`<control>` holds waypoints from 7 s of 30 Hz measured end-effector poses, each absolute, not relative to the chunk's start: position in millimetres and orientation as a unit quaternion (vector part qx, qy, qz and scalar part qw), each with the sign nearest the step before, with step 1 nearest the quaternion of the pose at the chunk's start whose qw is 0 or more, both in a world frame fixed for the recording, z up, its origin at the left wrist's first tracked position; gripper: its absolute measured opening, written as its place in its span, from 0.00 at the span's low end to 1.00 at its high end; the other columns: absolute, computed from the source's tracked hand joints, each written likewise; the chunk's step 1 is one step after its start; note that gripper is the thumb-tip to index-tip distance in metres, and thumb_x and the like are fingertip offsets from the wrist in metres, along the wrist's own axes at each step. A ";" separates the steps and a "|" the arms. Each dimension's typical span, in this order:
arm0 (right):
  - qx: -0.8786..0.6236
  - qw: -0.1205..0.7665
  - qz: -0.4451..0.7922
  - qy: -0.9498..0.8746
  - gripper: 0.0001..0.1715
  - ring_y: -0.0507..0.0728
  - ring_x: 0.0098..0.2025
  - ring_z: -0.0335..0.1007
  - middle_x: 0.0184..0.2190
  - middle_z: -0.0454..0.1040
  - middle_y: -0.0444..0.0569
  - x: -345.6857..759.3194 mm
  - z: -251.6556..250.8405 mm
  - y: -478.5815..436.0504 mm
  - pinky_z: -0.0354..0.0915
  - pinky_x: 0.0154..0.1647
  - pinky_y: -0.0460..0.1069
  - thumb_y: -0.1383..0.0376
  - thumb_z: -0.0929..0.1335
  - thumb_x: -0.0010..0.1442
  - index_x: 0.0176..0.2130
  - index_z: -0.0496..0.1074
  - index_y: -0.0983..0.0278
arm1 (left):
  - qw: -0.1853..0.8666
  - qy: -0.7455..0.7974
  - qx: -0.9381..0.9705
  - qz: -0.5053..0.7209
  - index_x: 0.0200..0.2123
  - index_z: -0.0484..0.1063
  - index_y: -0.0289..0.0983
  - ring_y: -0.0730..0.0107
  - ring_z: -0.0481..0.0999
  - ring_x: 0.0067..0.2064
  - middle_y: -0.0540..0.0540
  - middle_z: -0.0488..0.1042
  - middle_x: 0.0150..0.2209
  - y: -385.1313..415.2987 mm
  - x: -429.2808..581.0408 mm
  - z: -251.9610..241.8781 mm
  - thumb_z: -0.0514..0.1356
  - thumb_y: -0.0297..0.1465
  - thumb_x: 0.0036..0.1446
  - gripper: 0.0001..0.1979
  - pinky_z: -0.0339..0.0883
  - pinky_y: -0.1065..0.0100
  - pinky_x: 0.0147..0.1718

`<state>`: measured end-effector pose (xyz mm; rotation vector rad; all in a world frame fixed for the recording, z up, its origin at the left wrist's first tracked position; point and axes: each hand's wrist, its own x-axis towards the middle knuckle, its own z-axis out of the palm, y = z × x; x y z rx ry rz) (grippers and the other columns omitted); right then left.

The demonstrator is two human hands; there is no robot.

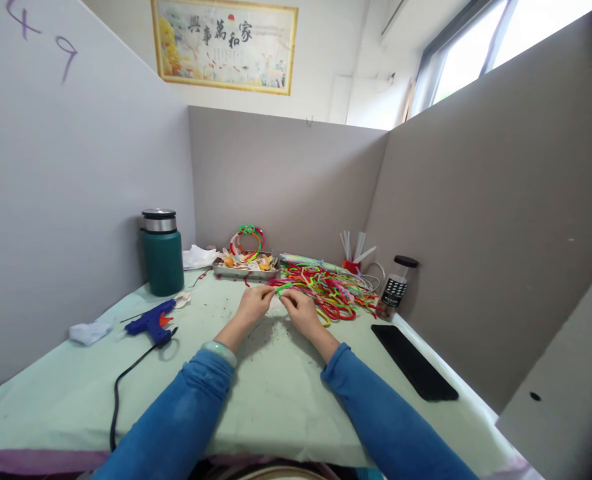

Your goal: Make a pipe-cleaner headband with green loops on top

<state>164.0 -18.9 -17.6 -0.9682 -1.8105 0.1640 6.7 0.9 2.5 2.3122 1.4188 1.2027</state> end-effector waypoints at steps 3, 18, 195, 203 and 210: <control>-0.397 0.500 0.015 -0.769 0.11 0.54 0.36 0.67 0.33 0.73 0.49 164.4 -13.8 -24.0 0.60 0.38 0.48 0.64 0.61 0.60 0.34 0.72 0.63 | 0.034 0.471 0.799 0.371 0.36 0.77 0.38 0.70 0.73 0.36 0.45 0.78 0.36 -0.9 6.9 1.5 0.52 0.30 0.56 0.13 0.60 0.73 0.36; -0.487 0.492 0.050 -0.720 0.09 0.53 0.29 0.66 0.27 0.75 0.46 176.1 -15.3 -9.4 0.59 0.32 0.46 0.64 0.65 0.54 0.27 0.75 0.63 | 0.007 0.379 0.871 0.312 0.29 0.76 0.36 0.71 0.69 0.30 0.45 0.74 0.27 -13.9 11.7 1.9 0.51 0.26 0.53 0.12 0.58 0.72 0.32; -0.270 0.551 0.665 -0.426 0.13 0.45 0.21 0.58 0.27 0.67 0.40 150.6 -14.1 -26.2 0.55 0.19 0.41 0.63 0.72 0.47 0.33 0.67 0.63 | 0.065 0.447 0.726 0.518 0.32 0.71 0.36 0.76 0.68 0.28 0.48 0.73 0.31 -4.8 11.7 5.2 0.57 0.31 0.52 0.06 0.61 0.73 0.30; -0.244 0.566 0.684 -0.391 0.13 0.45 0.21 0.59 0.27 0.68 0.40 152.2 -15.1 -23.6 0.56 0.19 0.42 0.66 0.72 0.47 0.33 0.67 0.63 | 0.013 0.389 0.749 0.536 0.34 0.76 0.36 0.73 0.71 0.33 0.46 0.72 0.33 -0.6 12.2 1.7 0.58 0.28 0.54 0.07 0.64 0.71 0.34; -0.244 0.583 0.677 -0.378 0.13 0.45 0.20 0.60 0.26 0.69 0.39 153.5 -14.0 -22.7 0.55 0.18 0.41 0.68 0.73 0.45 0.32 0.66 0.63 | 0.022 0.372 0.777 0.507 0.35 0.76 0.35 0.70 0.73 0.37 0.44 0.74 0.36 3.3 12.8 -3.2 0.57 0.26 0.54 0.08 0.66 0.69 0.38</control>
